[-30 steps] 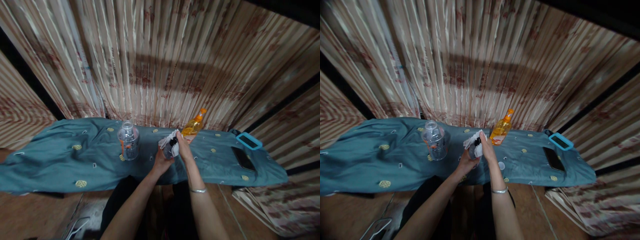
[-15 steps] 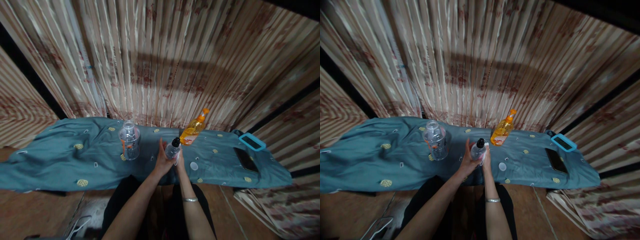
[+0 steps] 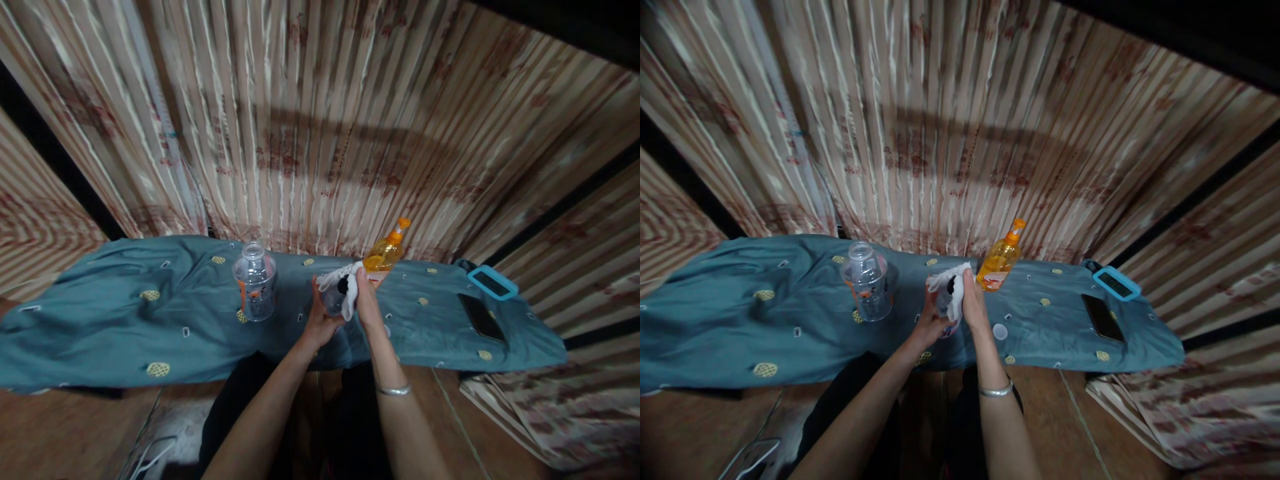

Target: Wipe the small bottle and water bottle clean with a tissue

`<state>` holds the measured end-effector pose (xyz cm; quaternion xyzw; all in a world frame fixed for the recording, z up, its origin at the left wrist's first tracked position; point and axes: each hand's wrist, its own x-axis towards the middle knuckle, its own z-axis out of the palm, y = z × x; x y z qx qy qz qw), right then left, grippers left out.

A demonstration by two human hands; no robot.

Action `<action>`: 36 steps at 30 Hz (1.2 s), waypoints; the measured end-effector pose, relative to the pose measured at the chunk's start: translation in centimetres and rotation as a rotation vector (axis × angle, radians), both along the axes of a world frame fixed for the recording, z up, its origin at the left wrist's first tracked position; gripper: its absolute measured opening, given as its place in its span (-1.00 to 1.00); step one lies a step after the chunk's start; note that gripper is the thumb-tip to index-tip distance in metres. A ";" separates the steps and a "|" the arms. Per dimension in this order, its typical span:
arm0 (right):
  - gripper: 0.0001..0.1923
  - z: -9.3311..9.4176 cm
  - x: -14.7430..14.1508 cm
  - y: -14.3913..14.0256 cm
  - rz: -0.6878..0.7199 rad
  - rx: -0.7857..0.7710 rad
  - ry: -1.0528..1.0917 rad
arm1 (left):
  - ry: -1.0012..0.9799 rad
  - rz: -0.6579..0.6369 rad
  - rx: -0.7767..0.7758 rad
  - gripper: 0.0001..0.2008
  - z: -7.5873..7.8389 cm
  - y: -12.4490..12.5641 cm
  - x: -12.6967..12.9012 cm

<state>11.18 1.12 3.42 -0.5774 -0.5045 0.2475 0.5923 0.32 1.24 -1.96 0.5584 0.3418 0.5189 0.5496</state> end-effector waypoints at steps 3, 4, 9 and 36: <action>-0.41 -0.3 -1.4 -1.4 -0.005 -0.019 -0.105 | -0.026 -0.038 0.000 0.17 0.2 -0.2 0.0; -0.45 -0.6 -1.8 -1.8 -0.028 -0.014 -0.154 | -0.026 -0.044 -0.001 0.15 0.2 -0.2 -0.1; -0.54 -1.9 -3.2 -2.5 -0.148 0.085 -0.315 | 0.020 -0.012 0.026 -0.01 -0.6 -0.3 -0.3; -0.41 -2.5 -1.5 -3.6 0.101 0.054 -0.050 | 0.163 -0.057 0.137 -0.10 0.4 -0.8 -0.8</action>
